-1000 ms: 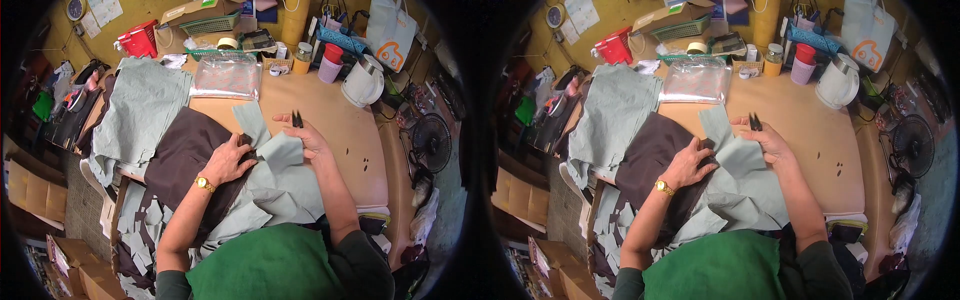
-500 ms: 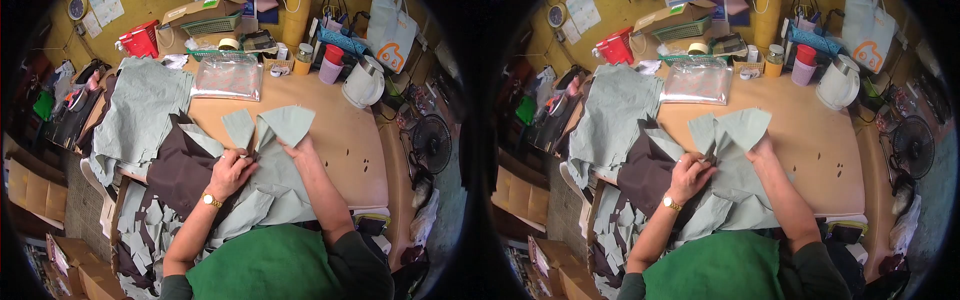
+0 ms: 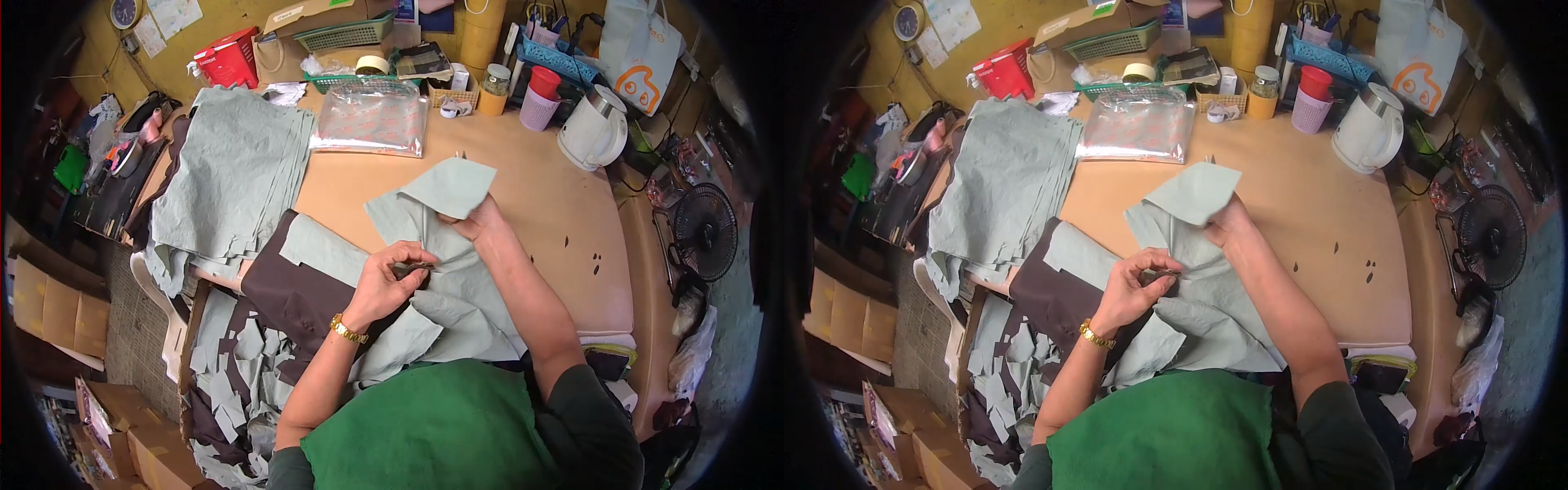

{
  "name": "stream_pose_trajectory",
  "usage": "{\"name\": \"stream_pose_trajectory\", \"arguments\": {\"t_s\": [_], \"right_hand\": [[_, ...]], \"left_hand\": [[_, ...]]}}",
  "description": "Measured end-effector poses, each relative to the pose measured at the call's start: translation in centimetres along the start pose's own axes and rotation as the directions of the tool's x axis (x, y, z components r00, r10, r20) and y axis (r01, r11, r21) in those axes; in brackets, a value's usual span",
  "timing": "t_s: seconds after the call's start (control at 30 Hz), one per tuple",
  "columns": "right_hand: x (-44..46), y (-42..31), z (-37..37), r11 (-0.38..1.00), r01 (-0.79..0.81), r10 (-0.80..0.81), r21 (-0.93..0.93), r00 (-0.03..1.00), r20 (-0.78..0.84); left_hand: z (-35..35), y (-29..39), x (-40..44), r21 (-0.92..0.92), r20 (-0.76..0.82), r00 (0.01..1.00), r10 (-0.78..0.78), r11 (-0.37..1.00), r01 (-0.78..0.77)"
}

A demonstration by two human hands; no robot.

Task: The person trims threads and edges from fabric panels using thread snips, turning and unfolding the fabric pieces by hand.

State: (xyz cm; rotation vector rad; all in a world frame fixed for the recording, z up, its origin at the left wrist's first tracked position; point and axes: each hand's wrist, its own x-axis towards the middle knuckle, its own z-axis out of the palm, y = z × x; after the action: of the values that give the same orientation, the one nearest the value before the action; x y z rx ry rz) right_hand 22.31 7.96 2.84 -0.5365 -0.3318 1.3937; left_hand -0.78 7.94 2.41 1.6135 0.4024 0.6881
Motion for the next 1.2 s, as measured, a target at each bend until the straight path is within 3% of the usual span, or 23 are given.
{"name": "stream_pose_trajectory", "arguments": {"t_s": [0.07, 0.1, 0.13, 0.2, 0.23, 0.3, 0.33, 0.4, 0.53, 0.67, 0.73, 0.77, 0.83, 0.93, 0.97, 1.0, 1.03, 1.07, 1.1, 1.13, 1.2], "right_hand": [[-0.7, -0.2, 3.3, 0.929, 0.026, -0.065, -0.369, 0.993, -0.095], [-2.0, -0.2, 5.7, 0.877, 0.138, -0.226, -0.459, 0.964, -0.141], [-3.1, -0.6, 6.3, 0.878, 0.139, -0.223, -0.459, 0.965, -0.135], [-4.9, -1.1, 6.1, 0.618, 0.174, -0.295, -0.767, 0.955, -0.021], [-5.9, -0.5, 5.9, 0.618, 0.174, -0.292, -0.767, 0.956, -0.019], [-7.9, 0.8, 5.3, 0.326, 0.269, -0.216, -0.906, 0.954, 0.205], [-8.6, 1.4, 5.2, 0.327, 0.271, -0.219, -0.906, 0.954, 0.206], [-9.5, 2.8, 5.3, 0.256, 0.125, -0.169, -0.959, 0.982, 0.083], [-9.2, 4.0, 4.2, 0.308, 0.197, -0.235, -0.931, 0.964, 0.126], [-9.2, 4.4, 4.7, 0.298, 0.219, -0.246, -0.929, 0.958, 0.146], [-9.6, 3.8, 5.6, 0.095, 0.117, -0.134, -0.989, 0.986, 0.104], [-9.7, 3.9, 5.7, 0.095, 0.116, -0.132, -0.989, 0.986, 0.103], [-9.9, 4.1, 5.8, -0.074, 0.108, -0.162, -0.991, 0.98, 0.119], [-9.6, 4.7, 4.2, -0.001, 0.236, -0.254, -0.972, 0.94, 0.229], [-9.5, 4.7, 3.6, -0.002, 0.235, -0.254, -0.972, 0.94, 0.228], [-9.5, 4.5, 2.9, 0.126, 0.21, -0.22, -0.969, 0.959, 0.179], [-9.5, 4.4, 2.6, 0.253, 0.177, -0.179, -0.951, 0.975, 0.134], [-9.7, 4.4, 2.8, 0.255, 0.176, -0.177, -0.951, 0.975, 0.134], [-10.0, 4.5, 3.4, 0.293, 0.162, -0.137, -0.942, 0.982, 0.127], [-10.3, 4.6, 3.8, 0.329, 0.147, -0.093, -0.933, 0.988, 0.123], [-10.4, 5.1, 4.4, 0.375, 0.154, -0.059, -0.914, 0.988, 0.142]], "left_hand": [[0.0, 0.3, 0.1, 0.094, -0.016, 0.998, 0.065, 0.994, -0.063], [-0.1, 0.5, 0.2, 0.19, -0.027, 0.991, 0.133, 0.974, -0.125], [0.0, 1.2, 0.1, 0.193, -0.031, 0.99, 0.135, 0.973, -0.126], [0.5, 2.8, -0.3, 0.233, -0.151, 0.988, 0.035, 0.973, 0.001], [0.4, 2.9, -0.4, 0.291, -0.129, 0.991, -0.02, 0.955, 0.057], [0.6, 3.2, -0.3, 0.31, -0.145, 0.989, -0.003, 0.95, 0.049], [0.7, 3.3, -0.2, 0.327, -0.158, 0.987, 0.012, 0.944, 0.041], [0.7, 3.3, -0.1, 0.345, -0.15, 0.987, 0.053, 0.938, 0.002], [0.9, 3.3, -0.1, 0.386, -0.11, 0.984, 0.141, 0.918, -0.089], [0.8, 3.5, -0.1, 0.383, -0.101, 0.986, 0.13, 0.92, -0.082], [0.6, 3.2, -0.1, 0.443, -0.097, 0.977, 0.189, 0.888, -0.127], [0.7, 3.1, -0.1, 0.442, -0.098, 0.977, 0.187, 0.888, -0.126], [1.0, 3.0, -0.1, 0.59, -0.057, 0.96, 0.275, 0.785, -0.19], [1.3, 4.3, -0.3, 0.428, -0.057, 0.973, 0.225, 0.886, -0.18], [0.9, 3.4, -0.8, 0.13, -0.147, 0.989, -0.023, 0.991, 0.042], [1.1, 1.8, -0.1, -0.192, -0.271, 0.951, 0.149, 0.96, -0.205], [-0.4, 0.3, 0.2, -0.215, -0.177, 0.984, 0.019, 0.975, -0.057], [-2.4, -0.4, 0.6, -0.225, -0.08, 0.99, -0.115, 0.97, 0.094], [-3.3, 1.1, 1.0, -0.099, 0.024, 0.941, -0.338, 0.936, 0.339], [-3.6, 1.2, 2.0, -0.101, 0.017, 0.94, -0.34, 0.935, 0.34], [-3.6, 1.3, 3.9, 0.218, 0.198, 0.895, -0.399, 0.908, 0.357]]}}
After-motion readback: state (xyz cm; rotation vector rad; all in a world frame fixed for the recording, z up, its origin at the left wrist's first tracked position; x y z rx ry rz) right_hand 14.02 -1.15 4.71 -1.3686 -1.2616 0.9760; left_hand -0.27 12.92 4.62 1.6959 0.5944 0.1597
